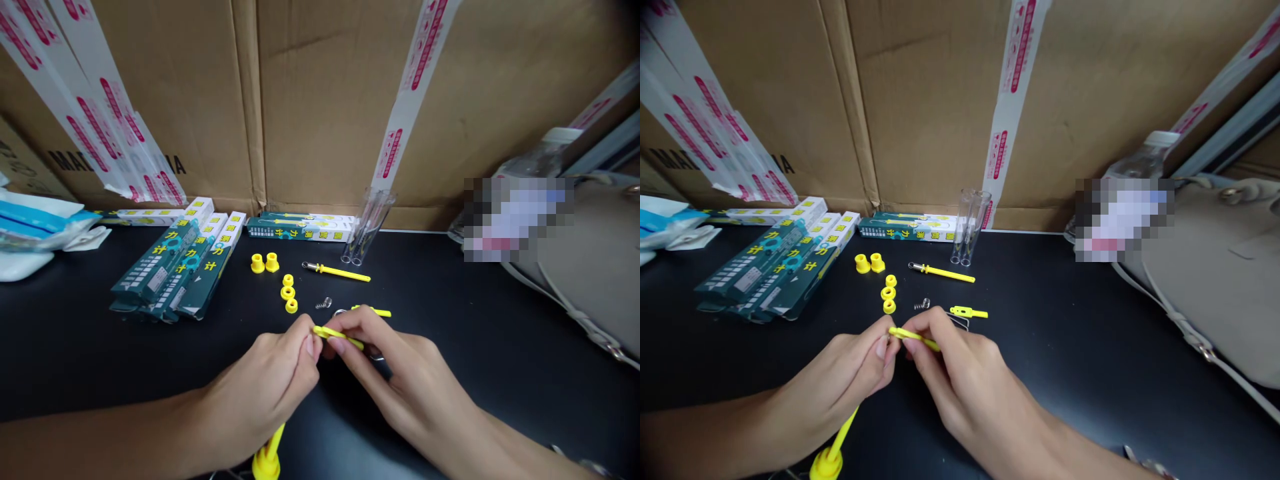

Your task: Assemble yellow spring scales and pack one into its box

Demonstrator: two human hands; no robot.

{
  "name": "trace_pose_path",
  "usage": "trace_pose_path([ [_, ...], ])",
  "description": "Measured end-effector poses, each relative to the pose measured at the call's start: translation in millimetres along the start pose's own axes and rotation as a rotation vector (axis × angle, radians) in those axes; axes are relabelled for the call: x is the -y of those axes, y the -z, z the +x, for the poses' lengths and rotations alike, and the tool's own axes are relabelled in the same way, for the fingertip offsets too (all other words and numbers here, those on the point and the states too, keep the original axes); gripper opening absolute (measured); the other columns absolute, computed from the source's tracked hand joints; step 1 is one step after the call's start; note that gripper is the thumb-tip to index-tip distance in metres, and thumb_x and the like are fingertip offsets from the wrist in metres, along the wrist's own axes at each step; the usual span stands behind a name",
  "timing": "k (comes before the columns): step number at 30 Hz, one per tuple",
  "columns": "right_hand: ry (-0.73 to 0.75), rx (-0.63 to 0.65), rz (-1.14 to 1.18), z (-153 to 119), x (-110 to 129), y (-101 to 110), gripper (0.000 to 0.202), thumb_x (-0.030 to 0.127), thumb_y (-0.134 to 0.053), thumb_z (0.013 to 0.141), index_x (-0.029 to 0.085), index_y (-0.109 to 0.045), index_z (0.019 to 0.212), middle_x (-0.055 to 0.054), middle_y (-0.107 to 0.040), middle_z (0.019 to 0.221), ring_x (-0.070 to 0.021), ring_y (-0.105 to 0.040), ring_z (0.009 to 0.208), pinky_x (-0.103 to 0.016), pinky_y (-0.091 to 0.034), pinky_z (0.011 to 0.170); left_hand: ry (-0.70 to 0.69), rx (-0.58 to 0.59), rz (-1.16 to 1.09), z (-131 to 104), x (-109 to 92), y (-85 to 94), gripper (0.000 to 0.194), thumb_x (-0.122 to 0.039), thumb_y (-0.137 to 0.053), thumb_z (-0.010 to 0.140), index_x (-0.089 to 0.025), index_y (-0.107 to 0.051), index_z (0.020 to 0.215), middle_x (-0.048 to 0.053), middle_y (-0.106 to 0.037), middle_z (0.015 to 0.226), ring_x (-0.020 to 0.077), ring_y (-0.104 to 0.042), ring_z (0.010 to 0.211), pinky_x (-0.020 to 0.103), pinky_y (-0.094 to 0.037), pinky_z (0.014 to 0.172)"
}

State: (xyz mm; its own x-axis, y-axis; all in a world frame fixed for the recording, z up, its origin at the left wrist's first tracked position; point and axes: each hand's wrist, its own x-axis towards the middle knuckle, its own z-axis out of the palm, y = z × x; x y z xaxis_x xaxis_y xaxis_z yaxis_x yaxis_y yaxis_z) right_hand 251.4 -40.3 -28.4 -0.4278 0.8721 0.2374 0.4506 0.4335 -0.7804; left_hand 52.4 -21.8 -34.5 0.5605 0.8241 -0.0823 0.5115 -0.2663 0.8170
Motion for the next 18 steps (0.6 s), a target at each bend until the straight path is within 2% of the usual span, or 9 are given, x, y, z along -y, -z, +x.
trace_pose_path([
  [4,0.006,0.009,0.015,-1.2,1.5,-2.0,0.008,0.024,-0.047,0.104,0.025,-0.055,0.104,0.002,-0.071,0.087,-0.0128,-0.068,0.068,-0.022,-0.05,0.06,-0.017,-0.013,0.033,1.4,-1.6,-1.5,0.027,-0.034,-0.025,0.101,-0.025,-0.037,0.08,-0.006,-0.042,0.065,0.0145,-0.038,0.052,0.03,-0.026,0.052],
  [8,-0.004,0.025,0.029,-1.7,2.8,-2.5,0.008,0.022,-0.048,0.104,0.025,-0.055,0.105,0.003,-0.069,0.086,-0.0132,-0.07,0.075,-0.021,-0.051,0.065,0.003,-0.018,0.055,2.3,-5.5,-1.0,0.027,-0.035,-0.023,0.1,-0.025,-0.036,0.079,-0.005,-0.044,0.064,0.015,-0.04,0.053,0.03,-0.027,0.052],
  [18,0.087,-0.011,-0.01,-1.5,-3.6,-1.9,0.009,0.018,-0.051,0.102,0.022,-0.059,0.101,0.0,-0.07,0.086,-0.0129,-0.065,0.068,-0.021,-0.05,0.063,0.02,-0.012,0.042,0.2,-4.3,-3.2,0.028,-0.037,-0.023,0.101,-0.025,-0.038,0.081,-0.006,-0.044,0.062,0.0144,-0.039,0.051,0.029,-0.026,0.051],
])
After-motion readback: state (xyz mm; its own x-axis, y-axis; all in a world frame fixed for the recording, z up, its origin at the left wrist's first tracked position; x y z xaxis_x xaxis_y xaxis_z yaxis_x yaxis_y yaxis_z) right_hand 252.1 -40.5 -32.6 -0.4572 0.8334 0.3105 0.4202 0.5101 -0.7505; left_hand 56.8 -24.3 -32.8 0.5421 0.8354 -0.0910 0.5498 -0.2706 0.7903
